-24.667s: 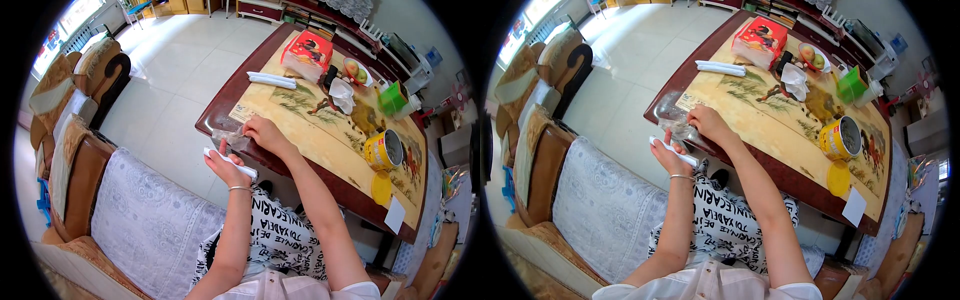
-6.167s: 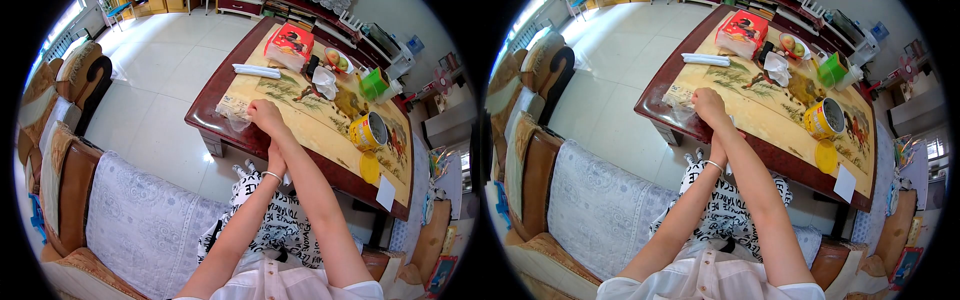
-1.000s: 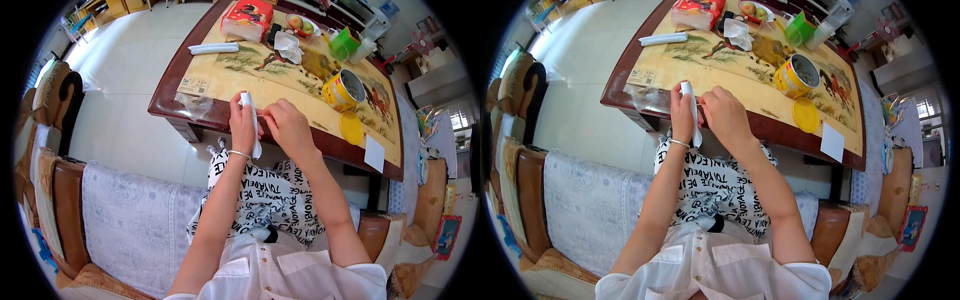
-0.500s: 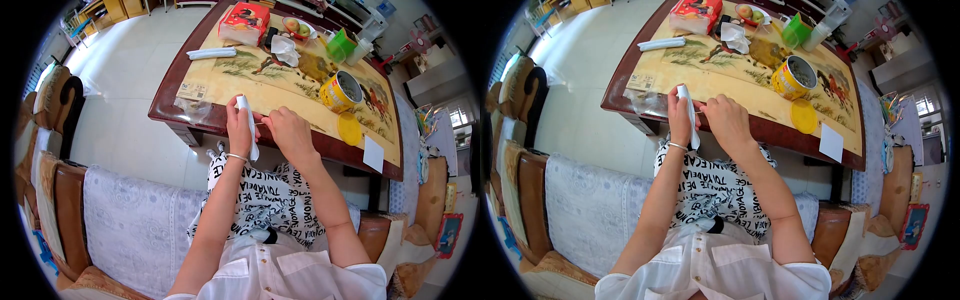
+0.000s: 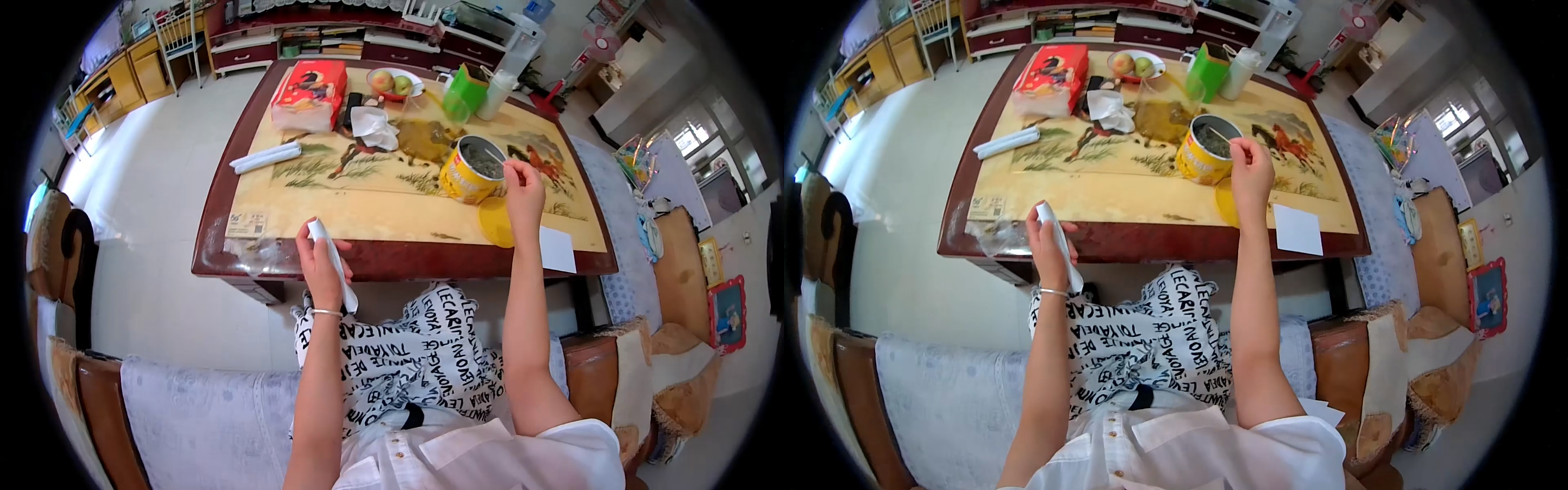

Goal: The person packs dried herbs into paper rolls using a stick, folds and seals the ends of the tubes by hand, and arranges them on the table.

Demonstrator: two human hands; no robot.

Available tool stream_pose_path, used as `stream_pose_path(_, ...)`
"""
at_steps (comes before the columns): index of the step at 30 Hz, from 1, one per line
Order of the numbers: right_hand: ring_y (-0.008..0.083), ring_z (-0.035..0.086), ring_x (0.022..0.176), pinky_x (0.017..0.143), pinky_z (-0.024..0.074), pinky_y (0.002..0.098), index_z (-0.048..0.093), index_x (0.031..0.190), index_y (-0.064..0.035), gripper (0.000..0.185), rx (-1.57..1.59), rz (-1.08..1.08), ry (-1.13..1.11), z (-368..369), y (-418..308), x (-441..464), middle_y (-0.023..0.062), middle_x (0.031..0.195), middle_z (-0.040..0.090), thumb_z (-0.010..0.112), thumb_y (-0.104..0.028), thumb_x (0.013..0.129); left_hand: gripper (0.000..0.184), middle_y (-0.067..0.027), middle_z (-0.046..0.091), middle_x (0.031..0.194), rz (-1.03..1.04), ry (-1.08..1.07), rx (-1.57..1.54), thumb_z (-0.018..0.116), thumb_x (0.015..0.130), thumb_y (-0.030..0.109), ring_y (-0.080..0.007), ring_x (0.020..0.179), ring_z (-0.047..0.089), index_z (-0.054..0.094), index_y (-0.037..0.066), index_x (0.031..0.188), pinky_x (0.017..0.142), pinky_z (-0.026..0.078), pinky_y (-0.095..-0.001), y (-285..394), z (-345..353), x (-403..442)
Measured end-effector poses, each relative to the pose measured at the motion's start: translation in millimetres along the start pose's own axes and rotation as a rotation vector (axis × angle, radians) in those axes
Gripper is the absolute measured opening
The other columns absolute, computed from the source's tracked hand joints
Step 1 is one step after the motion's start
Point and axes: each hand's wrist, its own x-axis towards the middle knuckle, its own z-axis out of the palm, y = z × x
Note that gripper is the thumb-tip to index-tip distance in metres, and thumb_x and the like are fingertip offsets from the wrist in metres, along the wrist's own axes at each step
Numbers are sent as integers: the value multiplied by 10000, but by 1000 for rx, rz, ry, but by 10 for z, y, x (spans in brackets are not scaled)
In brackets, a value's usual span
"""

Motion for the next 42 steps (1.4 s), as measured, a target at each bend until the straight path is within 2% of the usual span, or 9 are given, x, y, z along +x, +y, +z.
stream_pose_path(5,153,570,695,633,460,275,673,884,-30,97,-92,-82,-215,266,208,-339,73,806,620,671,-107,825,369,-119,608,747,-20,36,-19,359,959,194,-129,358,438,333,98,1314,309,348,-244,-54,29,25)
stream_pose_path(11,132,606,660,635,494,270,694,863,-30,123,254,155,-786,1553,-263,-942,65,761,666,707,-114,773,399,-125,610,754,-38,88,2,359,952,217,-139,360,445,294,95,1327,305,361,-249,-57,51,-8)
stream_pose_path(19,140,641,717,675,512,276,708,894,-26,172,253,10,-1151,2692,-874,-1255,73,759,685,693,-149,775,391,-134,591,757,124,276,-116,354,952,222,-131,358,428,326,91,1319,302,349,-242,87,-211,-45)
stream_pose_path(24,138,625,727,667,504,272,694,954,-14,188,235,-86,-1028,2405,-878,-1332,80,834,685,624,-152,846,376,-110,570,734,90,326,-177,326,952,206,-141,358,429,325,93,1310,310,343,-253,133,-294,15)
stream_pose_path(26,133,604,730,671,495,263,636,1070,12,260,405,302,-1041,1906,-1017,-1331,72,889,667,590,-181,902,369,-109,560,738,71,335,-234,325,953,206,-146,367,437,329,100,1306,310,341,-254,121,-273,39)
stream_pose_path(32,122,597,790,716,480,266,431,1284,10,451,343,406,-1161,889,-1102,-1863,92,897,637,576,-241,938,352,-82,503,731,99,211,-312,356,963,199,-135,407,425,329,126,1307,352,374,-240,44,-157,-22)
stream_pose_path(35,242,646,813,731,495,340,415,1283,10,429,293,455,-1130,692,-1213,-1992,166,931,649,541,-230,950,358,-73,497,755,99,144,-296,367,966,191,-128,440,438,324,133,1316,373,390,-241,72,-38,-152)
stream_pose_path(37,432,612,871,733,486,469,432,1228,8,356,140,82,-912,581,-1227,-2106,264,965,621,496,-202,948,380,-60,499,790,65,130,-358,392,969,180,-119,507,463,307,150,1337,419,413,-240,123,83,-311)
stream_pose_path(42,449,591,913,733,472,507,456,1177,-10,296,135,126,-758,331,-1276,-2137,257,1066,598,491,-193,946,418,-47,505,836,45,52,-428,443,978,170,-111,593,485,280,185,1362,499,436,-234,198,344,-596)
